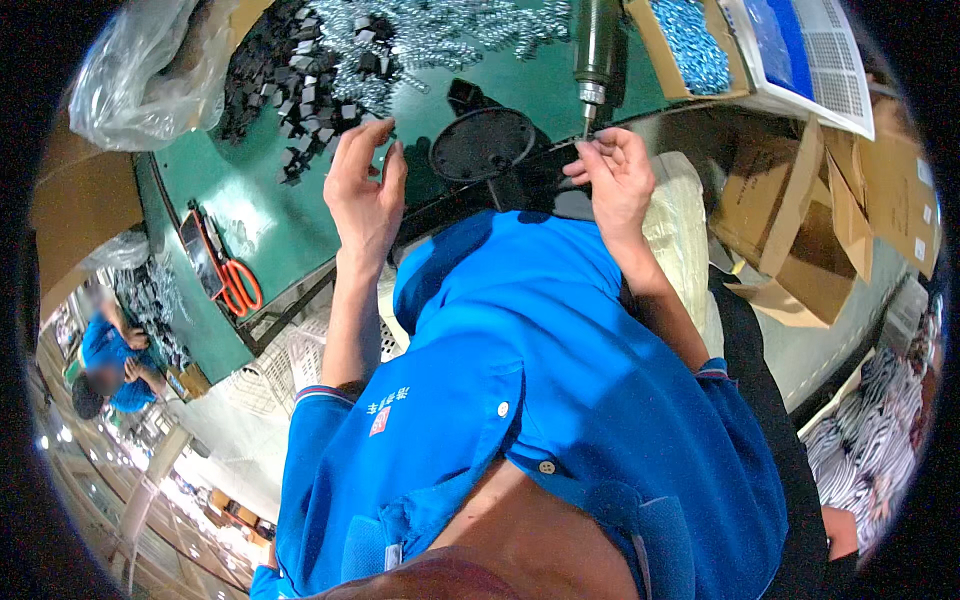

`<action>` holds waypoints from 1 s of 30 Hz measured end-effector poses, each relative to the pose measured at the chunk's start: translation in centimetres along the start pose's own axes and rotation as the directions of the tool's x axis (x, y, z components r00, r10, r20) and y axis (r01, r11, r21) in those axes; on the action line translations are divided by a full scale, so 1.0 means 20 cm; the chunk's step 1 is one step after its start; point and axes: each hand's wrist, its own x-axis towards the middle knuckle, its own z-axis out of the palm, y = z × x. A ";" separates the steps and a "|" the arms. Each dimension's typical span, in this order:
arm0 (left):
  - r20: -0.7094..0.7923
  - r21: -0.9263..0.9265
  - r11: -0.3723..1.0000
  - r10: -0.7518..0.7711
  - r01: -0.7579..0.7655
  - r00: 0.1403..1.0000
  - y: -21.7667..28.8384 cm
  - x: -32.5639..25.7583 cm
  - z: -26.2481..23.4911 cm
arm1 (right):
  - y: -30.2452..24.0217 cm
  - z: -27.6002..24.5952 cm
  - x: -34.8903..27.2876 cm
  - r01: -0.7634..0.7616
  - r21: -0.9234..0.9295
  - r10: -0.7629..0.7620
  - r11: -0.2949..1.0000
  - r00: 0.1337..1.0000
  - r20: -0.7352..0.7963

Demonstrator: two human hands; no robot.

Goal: The person assembles small electronic components by inserting a coiled wire into a black plastic housing and securing it with a power screwdriver. They repeat this process for multiple units on a green workbench.

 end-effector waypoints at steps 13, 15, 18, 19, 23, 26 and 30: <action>-0.162 0.158 0.975 -0.132 0.158 0.978 -0.11 -0.14 -0.09 | -0.05 0.03 -0.04 -0.320 0.418 0.343 0.850 0.939 0.022; -0.157 0.160 0.979 -0.099 0.125 0.983 -0.09 -0.09 -0.07 | -0.05 0.05 -0.04 -0.315 0.414 0.344 0.854 0.939 0.004; -0.132 0.210 0.978 0.030 -0.002 0.991 -0.10 0.00 -0.02 | -0.02 0.03 -0.03 -0.340 0.434 0.368 0.834 0.929 0.021; -0.115 0.240 0.969 0.091 -0.061 0.989 -0.10 0.04 -0.01 | -0.02 0.03 -0.03 -0.360 0.449 0.390 0.818 0.921 0.028; 0.020 0.369 0.874 0.334 -0.317 0.942 -0.15 0.23 0.09 | -0.04 0.04 -0.03 -0.368 0.466 0.404 0.805 0.914 0.025; 0.202 0.441 0.779 0.398 -0.446 0.895 -0.16 0.32 0.14 | -0.04 0.05 -0.02 -0.349 0.419 0.377 0.838 0.926 0.017; 0.291 0.440 0.764 0.376 -0.472 0.880 -0.18 0.35 0.16 | -0.06 0.06 -0.03 -0.267 0.177 0.271 0.947 0.963 0.000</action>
